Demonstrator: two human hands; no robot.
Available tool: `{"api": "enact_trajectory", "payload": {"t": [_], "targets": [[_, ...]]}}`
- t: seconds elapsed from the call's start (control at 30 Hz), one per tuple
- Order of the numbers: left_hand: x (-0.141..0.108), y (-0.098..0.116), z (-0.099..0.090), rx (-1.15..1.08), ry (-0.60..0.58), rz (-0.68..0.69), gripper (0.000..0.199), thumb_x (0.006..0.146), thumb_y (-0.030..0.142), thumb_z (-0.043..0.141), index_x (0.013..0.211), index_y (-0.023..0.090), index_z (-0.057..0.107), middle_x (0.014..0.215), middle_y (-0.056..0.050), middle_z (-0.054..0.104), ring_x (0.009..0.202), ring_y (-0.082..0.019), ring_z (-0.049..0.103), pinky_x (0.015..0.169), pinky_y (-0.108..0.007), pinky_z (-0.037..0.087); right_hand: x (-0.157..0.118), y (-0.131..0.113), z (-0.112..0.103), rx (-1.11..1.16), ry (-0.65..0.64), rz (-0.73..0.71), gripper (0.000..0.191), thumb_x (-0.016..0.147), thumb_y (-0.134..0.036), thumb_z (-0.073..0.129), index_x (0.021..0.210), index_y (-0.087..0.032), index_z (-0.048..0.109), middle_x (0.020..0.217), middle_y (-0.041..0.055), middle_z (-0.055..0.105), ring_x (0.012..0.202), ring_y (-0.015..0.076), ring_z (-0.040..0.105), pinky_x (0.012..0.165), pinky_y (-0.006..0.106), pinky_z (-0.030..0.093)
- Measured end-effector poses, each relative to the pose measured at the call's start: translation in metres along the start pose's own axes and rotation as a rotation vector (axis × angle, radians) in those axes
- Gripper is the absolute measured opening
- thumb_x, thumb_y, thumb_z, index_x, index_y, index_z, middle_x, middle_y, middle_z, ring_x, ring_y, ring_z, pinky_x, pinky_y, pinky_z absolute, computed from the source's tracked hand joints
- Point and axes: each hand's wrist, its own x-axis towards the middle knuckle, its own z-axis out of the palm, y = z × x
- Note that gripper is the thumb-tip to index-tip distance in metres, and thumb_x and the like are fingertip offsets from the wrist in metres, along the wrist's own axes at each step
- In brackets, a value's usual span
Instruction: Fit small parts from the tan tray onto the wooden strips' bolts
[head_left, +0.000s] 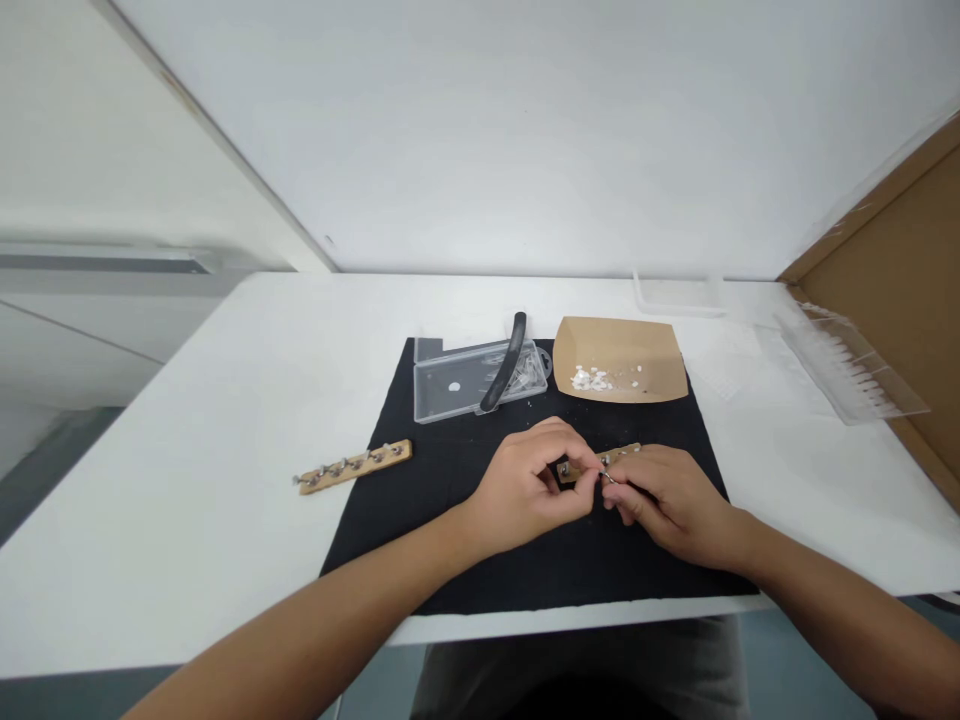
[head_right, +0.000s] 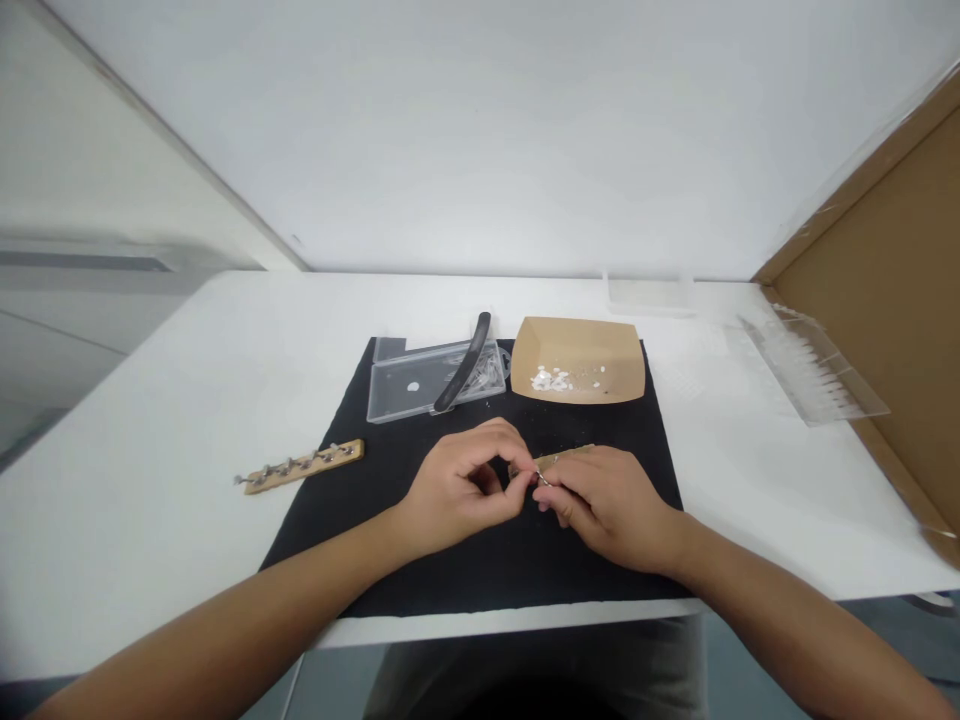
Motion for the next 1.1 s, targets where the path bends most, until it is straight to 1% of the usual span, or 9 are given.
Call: {"api": "enact_trajectory", "payload": {"t": [0.17, 0.27, 0.4, 0.6, 0.67, 0.8, 0.87, 1.0, 1.1], "targets": [[-0.001, 0.001, -0.001, -0.087, -0.043, -0.144, 0.003, 0.086, 0.014, 0.071, 0.084, 0.014, 0.074, 0.080, -0.004, 0.070, 0.063, -0.008, 0.063, 0.043, -0.012, 0.045, 0.001, -0.002, -0.003, 0.115, -0.033, 0.069, 0.037, 0.113, -0.030, 0.048, 0.079, -0.021, 0.058, 0.068, -0.0054, 0.063, 0.066, 0.0094, 0.058, 0.072, 0.023, 0.041], [-0.001, 0.003, -0.001, -0.147, -0.059, -0.229, 0.005, 0.087, 0.018, 0.073, 0.086, 0.014, 0.075, 0.081, -0.004, 0.069, 0.060, -0.008, 0.064, 0.041, -0.012, 0.048, 0.001, -0.003, -0.004, 0.164, -0.043, 0.095, 0.035, 0.114, -0.030, 0.048, 0.082, -0.021, 0.061, 0.066, -0.0060, 0.063, 0.064, 0.0088, 0.058, 0.070, 0.022, 0.042], [-0.001, 0.004, -0.001, -0.194, -0.064, -0.233, 0.008, 0.088, 0.019, 0.073, 0.089, 0.013, 0.077, 0.084, -0.005, 0.070, 0.059, -0.008, 0.064, 0.040, -0.012, 0.050, 0.001, 0.000, -0.004, 0.101, -0.001, 0.049, 0.034, 0.113, -0.031, 0.049, 0.083, -0.021, 0.061, 0.066, -0.0059, 0.064, 0.064, 0.0092, 0.059, 0.071, 0.022, 0.043], [0.002, 0.002, -0.005, -0.163, -0.071, -0.140, 0.006, 0.088, 0.016, 0.074, 0.091, 0.013, 0.078, 0.087, -0.008, 0.072, 0.067, -0.010, 0.067, 0.040, -0.010, 0.048, -0.001, 0.007, -0.001, -0.255, 0.129, -0.144, 0.019, 0.111, -0.033, 0.057, 0.101, -0.021, 0.067, 0.088, -0.0014, 0.078, 0.072, 0.0110, 0.065, 0.068, 0.029, 0.036], [0.002, 0.000, -0.007, -0.133, -0.088, -0.095, 0.005, 0.090, 0.015, 0.073, 0.092, 0.013, 0.078, 0.088, -0.009, 0.073, 0.071, -0.012, 0.067, 0.041, -0.010, 0.048, -0.001, 0.009, 0.000, -0.308, 0.140, -0.179, 0.021, 0.112, -0.033, 0.057, 0.099, -0.020, 0.067, 0.086, -0.0012, 0.077, 0.071, 0.0112, 0.066, 0.067, 0.030, 0.035], [0.003, -0.005, -0.011, -0.053, -0.115, 0.093, 0.007, 0.093, 0.012, 0.071, 0.098, 0.016, 0.075, 0.089, -0.010, 0.075, 0.081, -0.015, 0.067, 0.044, -0.011, 0.049, -0.002, 0.010, -0.001, -0.340, 0.134, -0.211, 0.021, 0.112, -0.031, 0.055, 0.100, -0.020, 0.067, 0.090, 0.0010, 0.080, 0.074, 0.0123, 0.069, 0.069, 0.030, 0.036], [0.005, -0.006, -0.014, 0.000, -0.142, 0.187, 0.010, 0.095, 0.012, 0.070, 0.103, 0.016, 0.074, 0.091, -0.010, 0.075, 0.086, -0.017, 0.067, 0.050, -0.015, 0.053, -0.001, 0.010, -0.002, -0.357, 0.126, -0.230, 0.021, 0.113, -0.033, 0.055, 0.102, -0.020, 0.068, 0.095, 0.0030, 0.081, 0.077, 0.0130, 0.071, 0.070, 0.031, 0.037], [0.010, -0.004, -0.017, 0.129, -0.188, 0.354, 0.011, 0.095, 0.011, 0.067, 0.104, 0.018, 0.069, 0.090, -0.009, 0.074, 0.086, -0.018, 0.070, 0.075, -0.030, 0.062, -0.001, 0.010, -0.003, -0.406, 0.084, -0.257, 0.023, 0.112, -0.034, 0.055, 0.099, -0.020, 0.068, 0.095, 0.0031, 0.081, 0.077, 0.0135, 0.071, 0.072, 0.032, 0.037], [0.012, -0.004, -0.016, 0.167, -0.201, 0.441, 0.018, 0.089, 0.007, 0.068, 0.100, 0.020, 0.064, 0.085, -0.004, 0.072, 0.082, -0.018, 0.071, 0.080, -0.033, 0.061, -0.001, 0.009, -0.001, -0.391, 0.071, -0.274, 0.020, 0.111, -0.031, 0.057, 0.099, -0.020, 0.066, 0.096, 0.0024, 0.080, 0.080, 0.0145, 0.071, 0.072, 0.032, 0.037]]}}
